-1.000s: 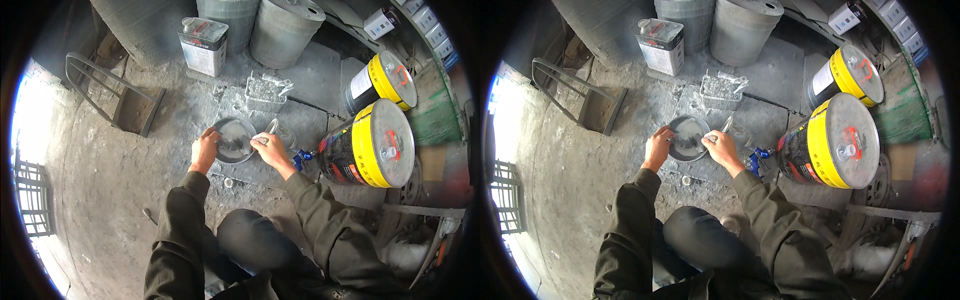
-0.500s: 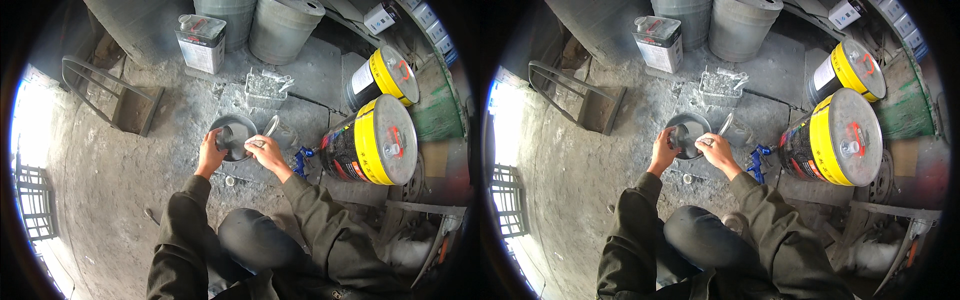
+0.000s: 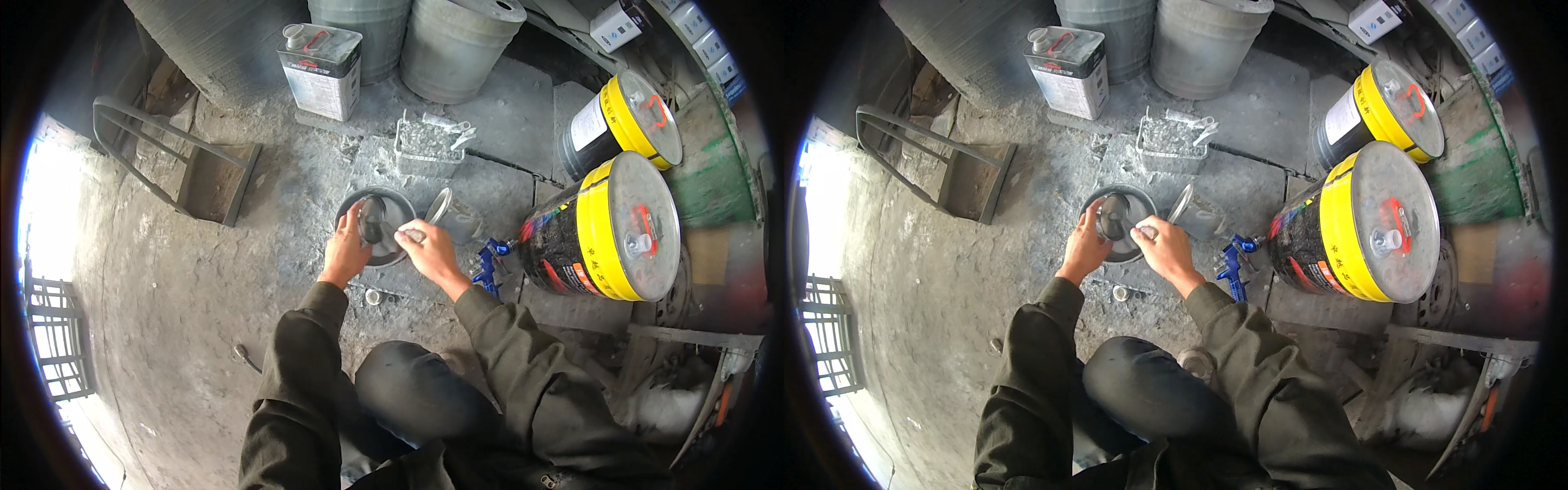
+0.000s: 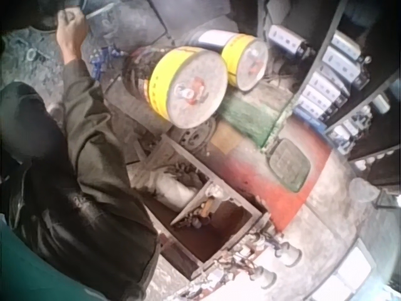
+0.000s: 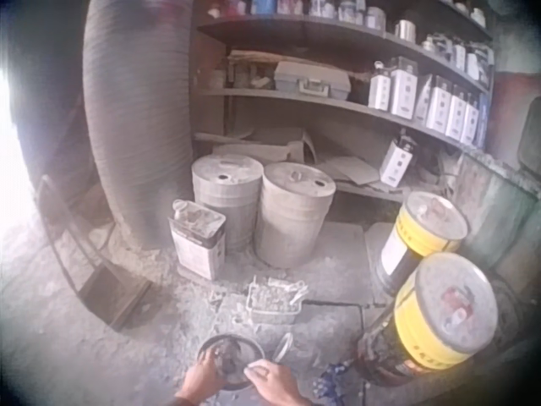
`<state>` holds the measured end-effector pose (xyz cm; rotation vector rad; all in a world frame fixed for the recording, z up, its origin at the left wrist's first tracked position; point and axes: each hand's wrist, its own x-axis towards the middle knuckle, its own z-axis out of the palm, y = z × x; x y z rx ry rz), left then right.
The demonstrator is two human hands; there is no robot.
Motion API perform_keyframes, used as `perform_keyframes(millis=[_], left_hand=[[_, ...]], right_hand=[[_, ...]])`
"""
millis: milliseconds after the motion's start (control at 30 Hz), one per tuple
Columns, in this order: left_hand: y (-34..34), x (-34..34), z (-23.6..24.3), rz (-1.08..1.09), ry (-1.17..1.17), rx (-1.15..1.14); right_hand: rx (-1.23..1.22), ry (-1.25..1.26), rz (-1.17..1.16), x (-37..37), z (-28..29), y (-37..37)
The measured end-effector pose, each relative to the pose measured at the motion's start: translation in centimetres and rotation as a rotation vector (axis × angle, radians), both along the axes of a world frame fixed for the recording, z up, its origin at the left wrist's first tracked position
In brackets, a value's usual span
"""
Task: The person walks into a workshop, squats, and mixes a gray liquid in a metal bowl using a ladle. They pour the mixture into a spray gun cup, attach the cup to the spray gun, and test-spray the mixture onto a nearby container.
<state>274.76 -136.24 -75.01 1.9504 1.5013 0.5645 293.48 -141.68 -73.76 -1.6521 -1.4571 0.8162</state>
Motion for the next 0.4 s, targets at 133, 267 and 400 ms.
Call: perform_keyframes(millis=[133, 267, 400], left_hand=[[1.1, -0.9, 0.0, 0.117, -0.067, -0.008], [1.6, -0.1, 0.0, 0.016, 0.172, 0.054], [1.6, -0.6, -0.6, -0.028, 0.225, 0.174]], right_hand=[[-0.340, 0.433, 0.120, 0.4, 0.4, 0.0], [-0.074, -0.001, 0.097, 0.9, -0.1, -0.1], [0.009, -0.176, 0.015, 0.2, 1.0, -0.7]])
